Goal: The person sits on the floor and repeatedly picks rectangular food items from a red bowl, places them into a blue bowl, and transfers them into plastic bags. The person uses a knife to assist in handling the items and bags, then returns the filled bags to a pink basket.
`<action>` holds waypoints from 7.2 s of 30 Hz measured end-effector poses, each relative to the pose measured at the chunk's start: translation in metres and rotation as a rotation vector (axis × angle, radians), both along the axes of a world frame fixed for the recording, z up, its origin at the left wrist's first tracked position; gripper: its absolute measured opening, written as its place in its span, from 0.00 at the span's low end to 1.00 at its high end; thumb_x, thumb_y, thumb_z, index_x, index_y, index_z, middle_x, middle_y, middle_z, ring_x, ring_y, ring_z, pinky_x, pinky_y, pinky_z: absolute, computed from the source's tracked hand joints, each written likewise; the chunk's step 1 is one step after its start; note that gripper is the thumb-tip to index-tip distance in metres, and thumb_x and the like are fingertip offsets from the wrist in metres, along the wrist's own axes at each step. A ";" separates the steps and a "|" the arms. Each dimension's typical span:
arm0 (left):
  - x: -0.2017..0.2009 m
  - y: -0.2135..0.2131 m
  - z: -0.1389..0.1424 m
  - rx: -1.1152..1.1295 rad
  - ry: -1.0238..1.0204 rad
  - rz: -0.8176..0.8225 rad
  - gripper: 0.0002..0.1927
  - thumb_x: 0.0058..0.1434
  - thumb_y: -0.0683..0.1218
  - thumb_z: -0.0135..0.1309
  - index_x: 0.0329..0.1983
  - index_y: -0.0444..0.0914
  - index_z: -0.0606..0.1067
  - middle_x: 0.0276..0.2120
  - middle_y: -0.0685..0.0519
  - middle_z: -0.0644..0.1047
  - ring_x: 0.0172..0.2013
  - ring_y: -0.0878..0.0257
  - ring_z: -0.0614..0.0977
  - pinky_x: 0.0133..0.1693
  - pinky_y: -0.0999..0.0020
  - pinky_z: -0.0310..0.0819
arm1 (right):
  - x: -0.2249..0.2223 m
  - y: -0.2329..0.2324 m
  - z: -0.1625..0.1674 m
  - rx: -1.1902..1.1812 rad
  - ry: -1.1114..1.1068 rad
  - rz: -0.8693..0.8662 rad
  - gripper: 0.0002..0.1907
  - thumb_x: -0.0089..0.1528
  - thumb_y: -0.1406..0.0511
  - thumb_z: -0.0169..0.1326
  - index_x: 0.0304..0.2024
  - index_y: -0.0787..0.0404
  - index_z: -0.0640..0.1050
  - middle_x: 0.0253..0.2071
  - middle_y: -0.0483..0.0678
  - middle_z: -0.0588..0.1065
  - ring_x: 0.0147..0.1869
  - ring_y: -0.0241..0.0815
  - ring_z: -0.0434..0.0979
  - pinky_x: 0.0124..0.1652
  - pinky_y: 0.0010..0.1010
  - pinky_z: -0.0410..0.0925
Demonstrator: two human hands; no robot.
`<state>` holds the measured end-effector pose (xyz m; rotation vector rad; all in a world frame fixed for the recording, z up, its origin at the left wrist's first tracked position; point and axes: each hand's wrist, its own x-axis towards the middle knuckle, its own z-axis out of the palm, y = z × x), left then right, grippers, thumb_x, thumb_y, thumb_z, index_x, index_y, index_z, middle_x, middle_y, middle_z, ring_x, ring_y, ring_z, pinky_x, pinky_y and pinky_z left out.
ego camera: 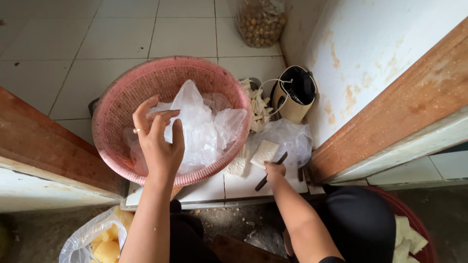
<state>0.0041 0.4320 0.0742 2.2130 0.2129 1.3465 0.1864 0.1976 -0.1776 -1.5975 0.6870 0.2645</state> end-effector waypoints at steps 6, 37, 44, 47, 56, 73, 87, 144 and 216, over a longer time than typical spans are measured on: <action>0.006 -0.012 0.001 -0.009 -0.042 -0.039 0.08 0.61 0.30 0.58 0.40 0.32 0.78 0.62 0.42 0.67 0.50 0.55 0.81 0.49 0.63 0.79 | 0.027 -0.025 0.020 0.183 -0.010 -0.019 0.09 0.52 0.78 0.66 0.32 0.76 0.78 0.36 0.59 0.77 0.30 0.50 0.79 0.31 0.39 0.80; 0.107 -0.144 -0.077 0.137 0.194 -0.364 0.19 0.62 0.52 0.60 0.56 0.45 0.75 0.49 0.48 0.82 0.59 0.46 0.75 0.58 0.50 0.67 | 0.040 -0.148 0.154 0.242 -0.367 0.443 0.19 0.62 0.65 0.63 0.53 0.69 0.79 0.34 0.49 0.77 0.27 0.28 0.65 0.22 0.20 0.55; 0.115 -0.135 -0.081 -0.605 0.136 -0.599 0.16 0.73 0.52 0.48 0.52 0.35 0.75 0.37 0.48 0.80 0.40 0.61 0.80 0.45 0.68 0.73 | 0.070 -0.145 0.112 -0.477 -0.951 0.483 0.18 0.57 0.67 0.63 0.50 0.63 0.83 0.51 0.55 0.77 0.39 0.34 0.74 0.31 0.21 0.65; 0.120 -0.132 -0.091 -0.687 0.065 -0.683 0.17 0.75 0.52 0.48 0.50 0.33 0.77 0.36 0.52 0.79 0.39 0.65 0.76 0.45 0.67 0.72 | 0.063 -0.138 0.119 -0.475 -1.021 0.485 0.18 0.58 0.61 0.62 0.49 0.62 0.83 0.49 0.54 0.76 0.37 0.34 0.73 0.31 0.21 0.66; 0.122 -0.147 -0.108 -0.990 0.346 -0.834 0.18 0.70 0.55 0.52 0.47 0.35 0.80 0.31 0.56 0.77 0.30 0.70 0.73 0.33 0.71 0.69 | -0.017 -0.112 0.186 0.024 -0.547 0.635 0.20 0.57 0.52 0.63 0.38 0.63 0.79 0.26 0.46 0.75 0.19 0.31 0.65 0.17 0.23 0.58; 0.089 -0.127 -0.052 -0.414 -0.023 -0.297 0.09 0.70 0.45 0.56 0.37 0.33 0.77 0.27 0.45 0.74 0.25 0.54 0.74 0.32 0.64 0.71 | -0.063 -0.102 0.211 -0.047 -0.908 0.610 0.13 0.69 0.57 0.46 0.48 0.56 0.71 0.29 0.48 0.77 0.18 0.28 0.70 0.17 0.21 0.60; 0.065 -0.110 -0.024 0.084 0.075 -0.326 0.06 0.64 0.47 0.60 0.34 0.40 0.78 0.30 0.48 0.80 0.30 0.48 0.82 0.32 0.55 0.77 | -0.105 -0.095 0.312 -1.166 -1.207 1.087 0.10 0.62 0.63 0.56 0.44 0.57 0.81 0.43 0.45 0.75 0.30 0.53 0.80 0.29 0.42 0.74; 0.024 -0.142 -0.003 -0.176 -0.056 -0.358 0.02 0.66 0.39 0.56 0.39 0.37 0.74 0.41 0.47 0.79 0.36 0.45 0.83 0.34 0.58 0.77 | -0.065 -0.084 0.246 0.248 -0.659 0.535 0.07 0.63 0.65 0.60 0.38 0.61 0.77 0.16 0.38 0.63 0.16 0.27 0.55 0.18 0.22 0.48; 0.073 -0.112 -0.055 -0.679 0.303 -1.271 0.20 0.67 0.40 0.46 0.63 0.38 0.65 0.56 0.46 0.77 0.55 0.57 0.80 0.57 0.61 0.79 | -0.069 -0.103 0.217 0.832 -0.781 1.110 0.14 0.73 0.61 0.48 0.33 0.59 0.68 0.32 0.49 0.68 0.16 0.28 0.56 0.19 0.20 0.54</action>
